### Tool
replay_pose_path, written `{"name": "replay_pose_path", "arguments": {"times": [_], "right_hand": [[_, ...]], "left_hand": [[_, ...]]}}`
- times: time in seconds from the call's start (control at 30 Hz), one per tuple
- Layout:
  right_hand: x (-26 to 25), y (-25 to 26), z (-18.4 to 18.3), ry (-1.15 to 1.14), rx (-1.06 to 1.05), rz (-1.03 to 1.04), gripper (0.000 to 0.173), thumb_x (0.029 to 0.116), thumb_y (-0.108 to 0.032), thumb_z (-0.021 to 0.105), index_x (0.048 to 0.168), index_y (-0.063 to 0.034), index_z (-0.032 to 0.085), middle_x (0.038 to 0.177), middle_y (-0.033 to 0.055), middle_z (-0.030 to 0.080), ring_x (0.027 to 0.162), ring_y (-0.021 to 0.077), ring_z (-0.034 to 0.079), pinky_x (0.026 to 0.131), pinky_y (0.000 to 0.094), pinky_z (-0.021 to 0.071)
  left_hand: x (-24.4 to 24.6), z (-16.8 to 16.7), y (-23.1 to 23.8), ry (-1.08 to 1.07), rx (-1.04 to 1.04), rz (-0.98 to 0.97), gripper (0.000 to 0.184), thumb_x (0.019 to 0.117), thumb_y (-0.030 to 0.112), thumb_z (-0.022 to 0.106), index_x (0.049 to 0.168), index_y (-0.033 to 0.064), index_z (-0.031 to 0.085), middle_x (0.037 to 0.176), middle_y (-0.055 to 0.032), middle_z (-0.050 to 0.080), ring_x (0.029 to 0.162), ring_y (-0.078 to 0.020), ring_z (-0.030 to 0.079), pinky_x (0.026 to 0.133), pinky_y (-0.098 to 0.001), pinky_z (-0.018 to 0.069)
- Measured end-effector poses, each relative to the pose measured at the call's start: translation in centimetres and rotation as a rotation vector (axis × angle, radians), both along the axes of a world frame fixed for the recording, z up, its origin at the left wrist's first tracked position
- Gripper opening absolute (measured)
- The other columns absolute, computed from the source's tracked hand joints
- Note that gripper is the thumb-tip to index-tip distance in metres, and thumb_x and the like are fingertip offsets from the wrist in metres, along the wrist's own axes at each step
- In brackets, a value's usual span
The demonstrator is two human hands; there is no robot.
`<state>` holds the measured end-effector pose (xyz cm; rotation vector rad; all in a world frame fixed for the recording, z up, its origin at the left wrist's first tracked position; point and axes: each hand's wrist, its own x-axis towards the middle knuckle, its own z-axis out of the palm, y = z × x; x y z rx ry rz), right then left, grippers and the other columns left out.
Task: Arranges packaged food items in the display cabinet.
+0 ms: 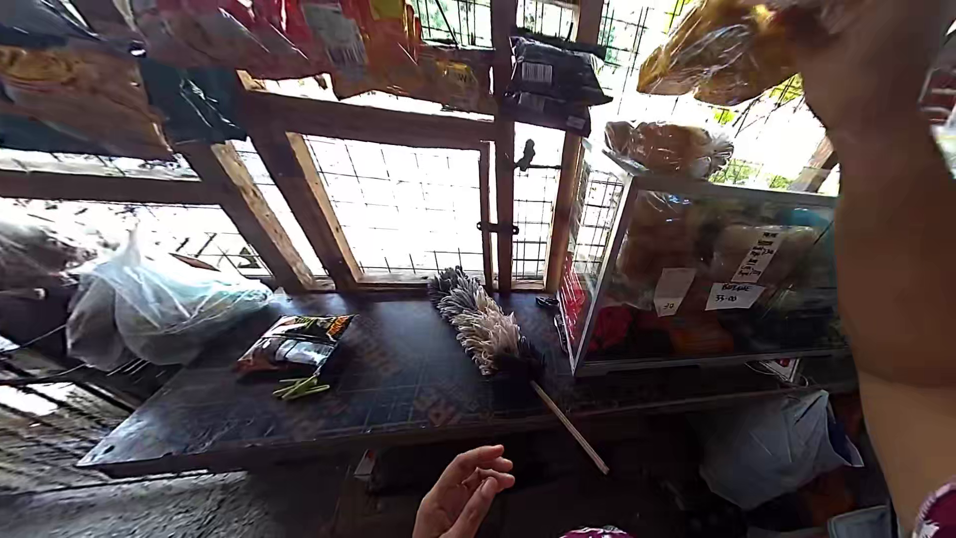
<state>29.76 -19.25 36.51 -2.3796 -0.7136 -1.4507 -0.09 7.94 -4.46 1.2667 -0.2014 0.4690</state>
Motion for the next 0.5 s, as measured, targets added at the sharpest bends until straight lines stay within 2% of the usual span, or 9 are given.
{"name": "replay_pose_path", "arguments": {"times": [0.13, 0.23, 0.3, 0.37, 0.43, 0.5], "right_hand": [[3.9, 1.9, -2.0, 0.003, -0.037, 0.049, 0.041, 0.0983, -0.021, 0.061, 0.133, -0.0002, 0.061, 0.131, 0.0257, 0.063, 0.126, 0.0429, 0.059, 0.109, 0.0575, 0.0436], [4.4, 2.0, -4.1, 0.232, -0.154, 0.221, 0.044, 0.0985, -0.011, 0.062, 0.139, 0.0039, 0.051, 0.133, 0.0294, 0.059, 0.126, 0.0441, 0.057, 0.109, 0.0571, 0.0443], [4.3, 1.7, -4.9, 0.403, -0.152, 0.305, 0.046, 0.0973, -0.004, 0.059, 0.142, -0.0012, 0.048, 0.135, 0.0247, 0.06, 0.123, 0.0363, 0.062, 0.104, 0.0544, 0.0496], [4.5, 1.1, -5.3, 0.502, -0.104, 0.417, 0.047, 0.097, -0.001, 0.052, 0.143, -0.0039, 0.047, 0.139, 0.0193, 0.059, 0.122, 0.0268, 0.063, 0.102, 0.047, 0.0528], [4.6, 0.6, -5.3, 0.566, -0.031, 0.516, 0.046, 0.0955, -0.003, 0.045, 0.142, -0.0044, 0.049, 0.142, 0.0151, 0.057, 0.122, 0.0196, 0.061, 0.101, 0.0411, 0.0524], [4.4, 0.4, -5.1, 0.574, 0.041, 0.562, 0.046, 0.0963, -0.009, 0.04, 0.141, -0.0034, 0.05, 0.146, 0.0143, 0.053, 0.126, 0.0168, 0.056, 0.104, 0.0372, 0.0482]], "left_hand": [[-0.5, -0.9, 0.7, 0.048, -0.027, 0.02, 0.028, 0.101, 0.027, 0.064, 0.127, 0.0198, 0.07, 0.111, -0.0016, 0.075, 0.097, -0.0125, 0.073, 0.09, -0.0288, 0.0602], [-0.9, -1.4, 1.1, 0.081, -0.049, 0.023, 0.027, 0.1008, 0.028, 0.064, 0.126, 0.0201, 0.071, 0.111, -0.0013, 0.075, 0.098, -0.0123, 0.073, 0.09, -0.0291, 0.0599], [-1.1, -1.4, 1.1, 0.128, -0.064, 0.032, 0.025, 0.1005, 0.026, 0.065, 0.124, 0.0206, 0.071, 0.11, 0.0004, 0.076, 0.097, -0.0116, 0.073, 0.089, -0.0294, 0.06], [-1.2, -1.6, 1.0, 0.162, -0.073, 0.026, 0.024, 0.1006, 0.024, 0.064, 0.123, 0.02, 0.071, 0.109, 0.0009, 0.076, 0.096, -0.0111, 0.073, 0.089, -0.029, 0.06], [-1.1, -1.8, 0.9, 0.176, -0.075, 0.011, 0.024, 0.1011, 0.02, 0.063, 0.123, 0.0178, 0.071, 0.109, 0.0004, 0.076, 0.096, -0.0113, 0.073, 0.089, -0.0292, 0.06], [-0.9, -1.9, 0.7, 0.185, -0.082, 0.002, 0.023, 0.1014, 0.016, 0.062, 0.123, 0.0154, 0.07, 0.109, -0.0007, 0.076, 0.096, -0.0118, 0.073, 0.089, -0.0293, 0.0601]]}}
